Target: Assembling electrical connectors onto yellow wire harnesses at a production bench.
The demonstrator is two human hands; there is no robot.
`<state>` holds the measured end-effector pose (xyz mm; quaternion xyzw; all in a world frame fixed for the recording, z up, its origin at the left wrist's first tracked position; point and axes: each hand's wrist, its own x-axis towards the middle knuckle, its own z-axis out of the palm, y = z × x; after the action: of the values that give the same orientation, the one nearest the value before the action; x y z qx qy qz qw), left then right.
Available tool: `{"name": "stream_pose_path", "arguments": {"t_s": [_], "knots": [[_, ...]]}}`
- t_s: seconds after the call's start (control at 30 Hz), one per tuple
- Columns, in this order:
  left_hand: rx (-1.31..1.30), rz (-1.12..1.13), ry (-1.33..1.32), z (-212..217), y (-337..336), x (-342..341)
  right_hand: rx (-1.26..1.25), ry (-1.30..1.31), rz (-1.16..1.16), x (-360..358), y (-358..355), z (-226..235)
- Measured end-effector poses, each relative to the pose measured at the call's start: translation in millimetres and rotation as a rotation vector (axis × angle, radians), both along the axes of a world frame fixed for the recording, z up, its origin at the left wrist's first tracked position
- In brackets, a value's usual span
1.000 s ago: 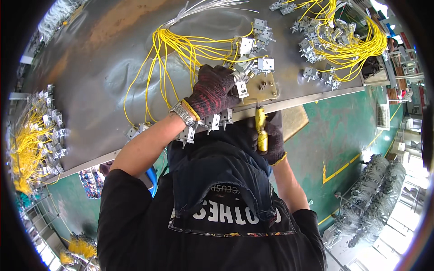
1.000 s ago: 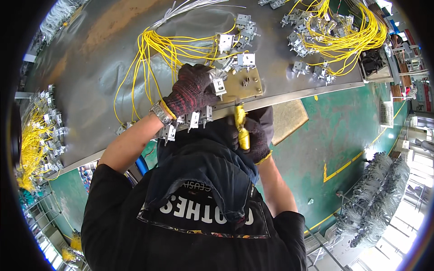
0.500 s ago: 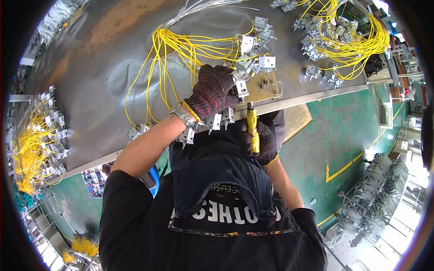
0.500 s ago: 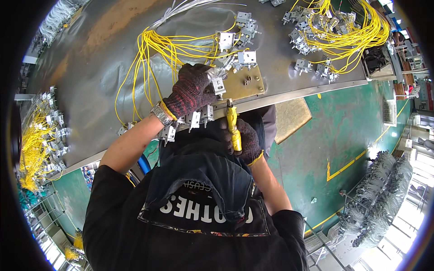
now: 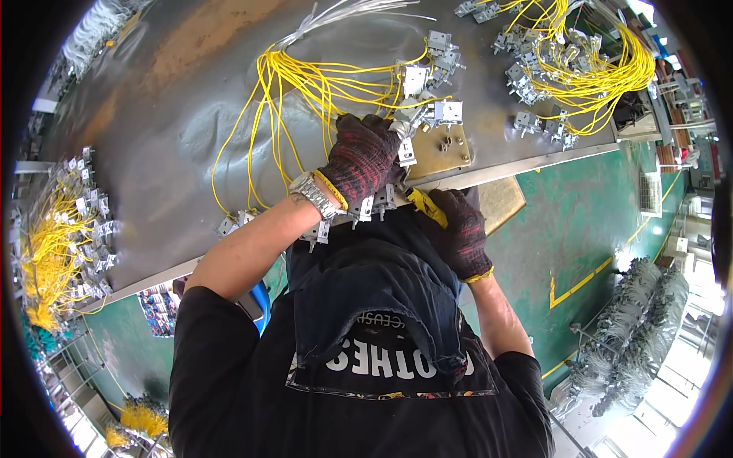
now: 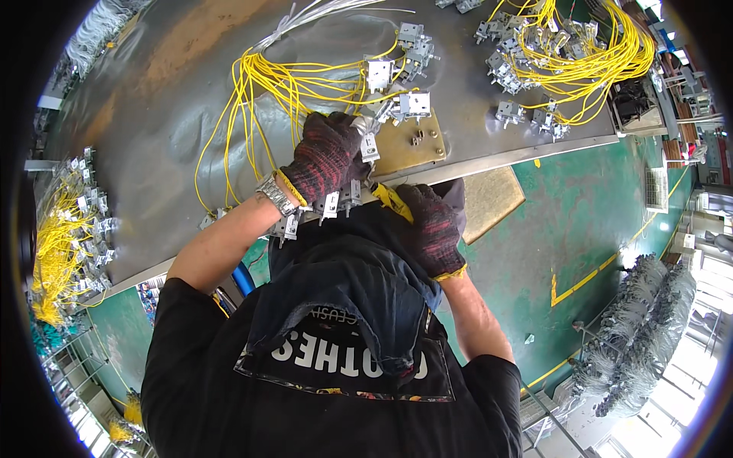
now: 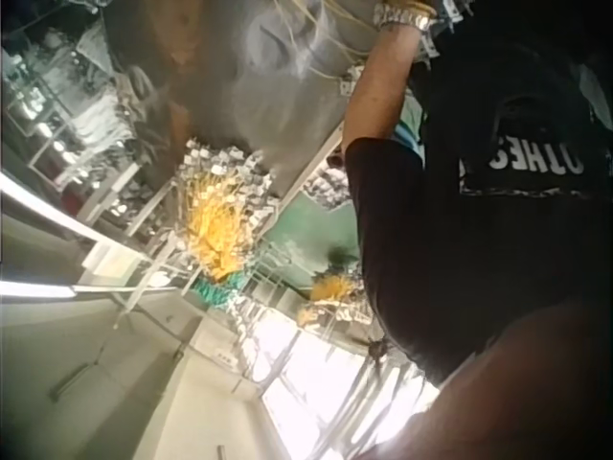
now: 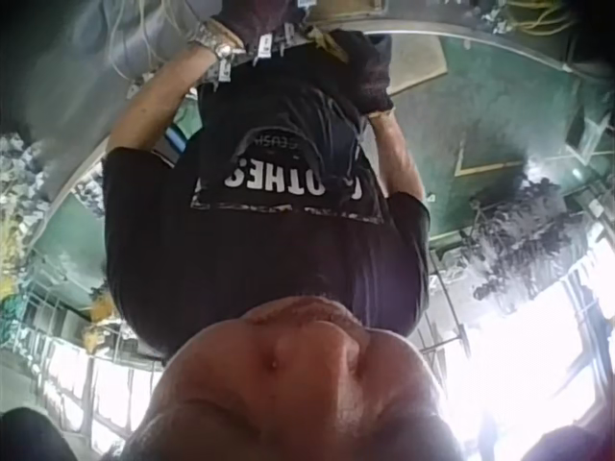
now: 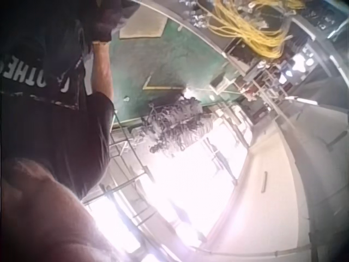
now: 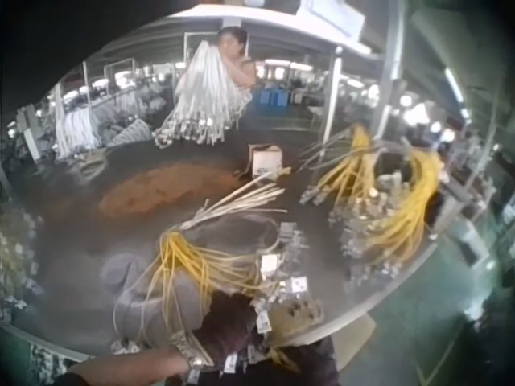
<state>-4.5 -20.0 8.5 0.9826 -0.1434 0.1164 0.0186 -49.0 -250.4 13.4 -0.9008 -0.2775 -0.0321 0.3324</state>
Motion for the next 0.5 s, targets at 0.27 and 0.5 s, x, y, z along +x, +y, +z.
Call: {"name": "stream_pose_path", "arguments": {"t_s": [0.27,0.5], "knots": [[0.084,-0.036,0.254,38,18,4,0.357,0.481,0.069,39,29,35],[-0.123,-0.139,0.337,65,21,-29,0.07,-0.38,0.276,113,108,46]]}}
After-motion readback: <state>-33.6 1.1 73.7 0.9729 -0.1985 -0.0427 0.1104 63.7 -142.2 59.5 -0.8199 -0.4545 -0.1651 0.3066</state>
